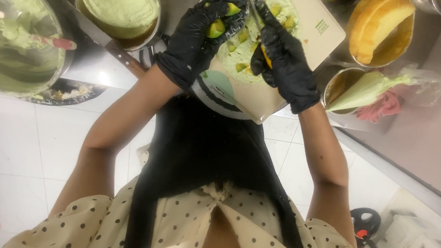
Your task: Preparing an avocado cake by slicing avocados and layering them on cake sponge with cream.
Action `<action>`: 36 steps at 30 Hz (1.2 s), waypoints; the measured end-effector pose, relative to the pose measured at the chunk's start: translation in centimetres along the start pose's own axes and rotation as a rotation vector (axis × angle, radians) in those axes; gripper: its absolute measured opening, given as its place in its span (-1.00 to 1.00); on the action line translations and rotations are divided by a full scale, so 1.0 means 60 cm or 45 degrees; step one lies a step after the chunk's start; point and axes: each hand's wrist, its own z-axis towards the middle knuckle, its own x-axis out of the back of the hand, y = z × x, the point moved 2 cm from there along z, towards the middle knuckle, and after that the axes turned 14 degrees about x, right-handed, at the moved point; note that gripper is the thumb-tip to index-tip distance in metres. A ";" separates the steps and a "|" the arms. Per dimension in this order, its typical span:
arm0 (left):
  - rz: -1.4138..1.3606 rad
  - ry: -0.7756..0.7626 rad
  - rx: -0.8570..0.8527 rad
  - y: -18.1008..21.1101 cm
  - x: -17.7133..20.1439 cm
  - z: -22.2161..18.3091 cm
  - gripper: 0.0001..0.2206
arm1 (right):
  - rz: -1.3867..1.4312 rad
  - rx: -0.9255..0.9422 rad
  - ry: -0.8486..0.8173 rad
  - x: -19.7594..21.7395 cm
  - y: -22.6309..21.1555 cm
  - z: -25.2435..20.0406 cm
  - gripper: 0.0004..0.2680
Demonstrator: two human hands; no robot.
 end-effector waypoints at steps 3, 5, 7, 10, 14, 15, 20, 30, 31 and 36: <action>-0.027 -0.023 0.087 -0.017 -0.020 -0.002 -0.82 | -0.105 0.065 -0.113 -0.019 0.009 -0.015 -0.56; -0.091 -0.038 0.121 -0.031 -0.028 -0.005 -0.77 | -0.155 0.126 -0.079 -0.028 0.020 -0.020 -0.56; -0.099 -0.052 0.130 -0.028 -0.046 -0.021 -0.75 | -0.099 0.204 -0.077 -0.026 0.051 -0.023 -0.58; -0.046 -0.051 0.150 -0.033 -0.046 -0.033 -0.72 | 0.037 0.272 -0.070 -0.027 0.070 -0.034 -0.58; 0.118 0.016 0.166 -0.046 -0.036 -0.041 -0.71 | -0.060 0.110 -0.037 -0.027 0.061 -0.052 -0.55; 0.119 0.016 0.168 -0.047 -0.040 -0.046 -0.71 | -0.060 0.110 -0.035 -0.022 0.071 -0.059 -0.55; 0.977 0.150 -0.147 -0.050 -0.029 -0.047 -0.71 | 0.297 -0.042 0.095 -0.018 0.063 -0.096 -0.48; 1.379 0.041 -0.223 -0.036 -0.066 -0.051 -0.51 | 0.442 -0.137 0.334 -0.015 0.093 -0.121 -0.50; 1.403 -0.002 -0.226 -0.033 -0.073 -0.053 -0.50 | 0.454 -0.075 0.369 -0.009 0.083 -0.123 -0.52; 1.480 0.097 -0.211 -0.035 -0.061 -0.029 -0.58 | 0.518 0.067 0.477 0.030 0.057 -0.153 -0.55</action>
